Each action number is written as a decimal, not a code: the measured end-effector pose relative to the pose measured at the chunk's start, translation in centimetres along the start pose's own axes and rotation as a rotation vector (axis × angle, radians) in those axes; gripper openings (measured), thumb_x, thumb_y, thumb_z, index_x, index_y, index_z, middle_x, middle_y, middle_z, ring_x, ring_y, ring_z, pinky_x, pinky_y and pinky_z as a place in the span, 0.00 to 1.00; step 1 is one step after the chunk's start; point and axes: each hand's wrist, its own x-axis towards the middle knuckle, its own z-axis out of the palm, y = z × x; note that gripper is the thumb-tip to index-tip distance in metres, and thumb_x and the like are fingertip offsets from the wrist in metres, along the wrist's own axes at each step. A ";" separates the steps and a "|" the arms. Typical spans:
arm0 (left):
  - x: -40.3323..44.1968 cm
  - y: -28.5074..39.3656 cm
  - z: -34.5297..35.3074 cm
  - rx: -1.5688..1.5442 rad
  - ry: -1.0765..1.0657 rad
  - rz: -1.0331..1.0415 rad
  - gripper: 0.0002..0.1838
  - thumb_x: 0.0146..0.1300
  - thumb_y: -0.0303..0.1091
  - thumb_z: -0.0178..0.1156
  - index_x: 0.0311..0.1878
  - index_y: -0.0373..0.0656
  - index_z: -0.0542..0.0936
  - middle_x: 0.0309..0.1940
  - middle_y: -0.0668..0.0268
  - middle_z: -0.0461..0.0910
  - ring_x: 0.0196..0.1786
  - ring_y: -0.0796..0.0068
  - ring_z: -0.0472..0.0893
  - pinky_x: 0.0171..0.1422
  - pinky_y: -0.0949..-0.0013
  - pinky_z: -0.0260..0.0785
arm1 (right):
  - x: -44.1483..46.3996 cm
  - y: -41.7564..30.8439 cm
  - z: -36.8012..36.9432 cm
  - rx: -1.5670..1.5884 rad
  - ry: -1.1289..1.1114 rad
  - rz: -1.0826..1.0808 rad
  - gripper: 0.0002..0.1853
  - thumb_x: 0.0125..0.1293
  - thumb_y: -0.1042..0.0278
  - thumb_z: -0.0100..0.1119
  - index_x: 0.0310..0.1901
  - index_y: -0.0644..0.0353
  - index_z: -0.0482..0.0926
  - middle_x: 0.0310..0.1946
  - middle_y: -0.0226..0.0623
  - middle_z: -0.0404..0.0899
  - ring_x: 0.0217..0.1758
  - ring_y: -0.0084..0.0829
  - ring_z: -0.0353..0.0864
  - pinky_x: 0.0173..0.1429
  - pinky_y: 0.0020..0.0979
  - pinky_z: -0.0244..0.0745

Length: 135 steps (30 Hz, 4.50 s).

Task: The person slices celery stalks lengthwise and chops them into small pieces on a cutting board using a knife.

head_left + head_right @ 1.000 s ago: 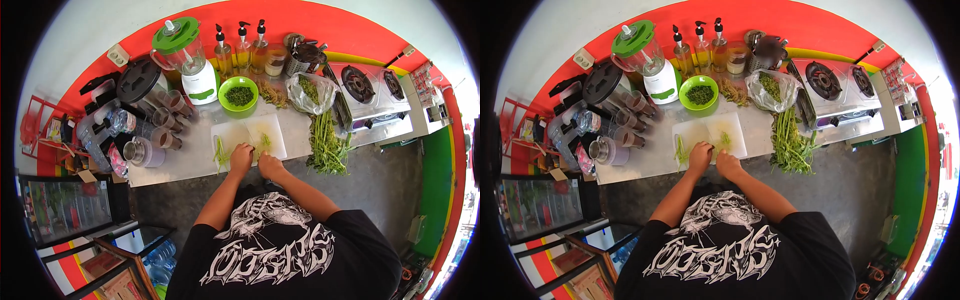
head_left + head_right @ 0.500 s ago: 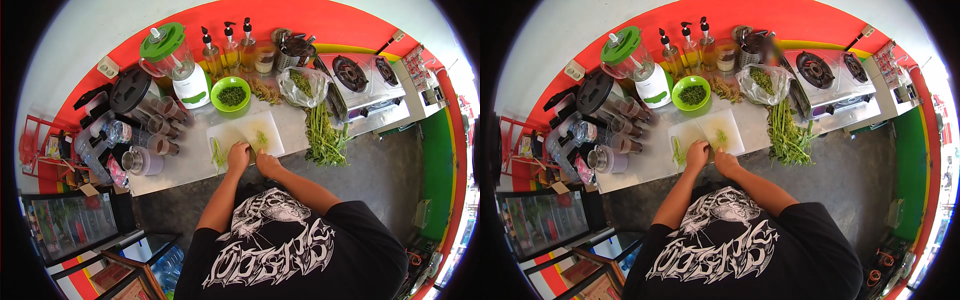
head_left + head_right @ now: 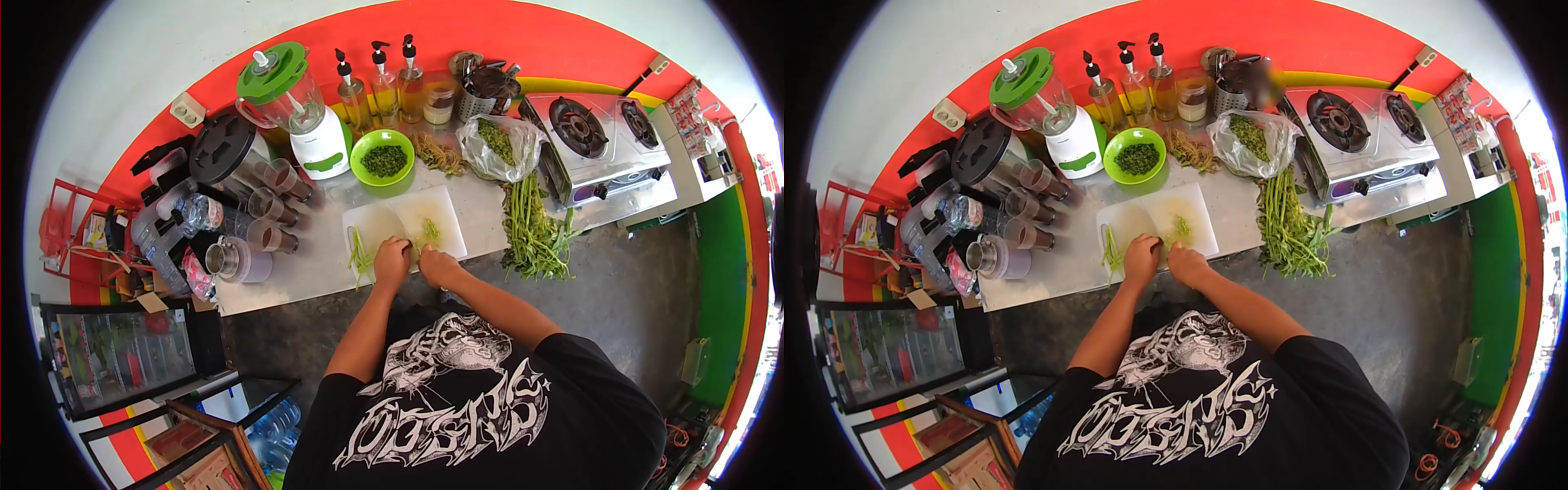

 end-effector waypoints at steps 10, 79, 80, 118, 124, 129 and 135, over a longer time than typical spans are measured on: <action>0.0 0.6 0.1 0.066 -0.010 -0.090 0.06 0.59 0.26 0.62 0.38 0.44 0.86 0.40 0.63 0.83 0.47 0.54 0.81 0.50 0.55 0.75 | 0.4 0.1 0.5 0.098 -0.021 0.020 0.20 0.76 0.57 0.52 0.52 0.70 0.69 0.46 0.61 0.84 0.54 0.57 0.85 0.58 0.49 0.80; -1.4 -4.2 -2.4 -0.123 0.112 0.209 0.05 0.60 0.26 0.66 0.40 0.41 0.85 0.36 0.62 0.80 0.44 0.55 0.77 0.51 0.57 0.69 | -0.4 -2.9 3.6 0.070 0.094 0.081 0.22 0.76 0.54 0.51 0.50 0.71 0.68 0.40 0.62 0.84 0.49 0.60 0.85 0.54 0.53 0.80; -1.5 -4.2 -2.4 -0.121 0.112 0.207 0.05 0.60 0.26 0.66 0.40 0.41 0.85 0.36 0.62 0.80 0.44 0.55 0.77 0.51 0.57 0.69 | 0.1 -2.9 3.4 0.071 0.092 0.079 0.22 0.76 0.54 0.51 0.50 0.71 0.68 0.40 0.62 0.84 0.49 0.60 0.85 0.54 0.53 0.80; 2.6 -0.8 -0.3 -0.020 -0.071 0.152 0.03 0.58 0.28 0.67 0.36 0.44 0.84 0.35 0.61 0.82 0.44 0.54 0.80 0.50 0.56 0.74 | -2.2 2.0 1.0 0.191 0.268 0.200 0.20 0.77 0.55 0.48 0.50 0.69 0.67 0.38 0.62 0.84 0.45 0.63 0.85 0.50 0.55 0.80; 1.8 -1.0 0.2 0.011 -0.015 0.142 0.06 0.59 0.29 0.65 0.40 0.46 0.87 0.36 0.66 0.82 0.46 0.59 0.80 0.48 0.58 0.76 | -2.0 0.4 1.4 0.178 0.193 0.071 0.20 0.77 0.55 0.49 0.49 0.69 0.68 0.39 0.63 0.84 0.46 0.62 0.85 0.51 0.56 0.79; 1.2 -1.0 -0.4 0.068 -0.054 0.147 0.07 0.60 0.27 0.63 0.39 0.48 0.88 0.38 0.68 0.82 0.47 0.60 0.81 0.50 0.59 0.76 | -2.6 -0.1 1.9 0.132 0.116 0.102 0.20 0.77 0.55 0.49 0.50 0.69 0.68 0.40 0.63 0.84 0.48 0.62 0.85 0.54 0.54 0.79; 1.8 -1.4 -0.5 0.013 -0.069 0.104 0.07 0.60 0.27 0.63 0.38 0.48 0.89 0.39 0.68 0.82 0.48 0.60 0.80 0.50 0.59 0.76 | -0.3 -0.6 1.3 0.145 0.110 0.145 0.21 0.77 0.54 0.49 0.50 0.69 0.69 0.41 0.64 0.84 0.49 0.61 0.84 0.56 0.53 0.78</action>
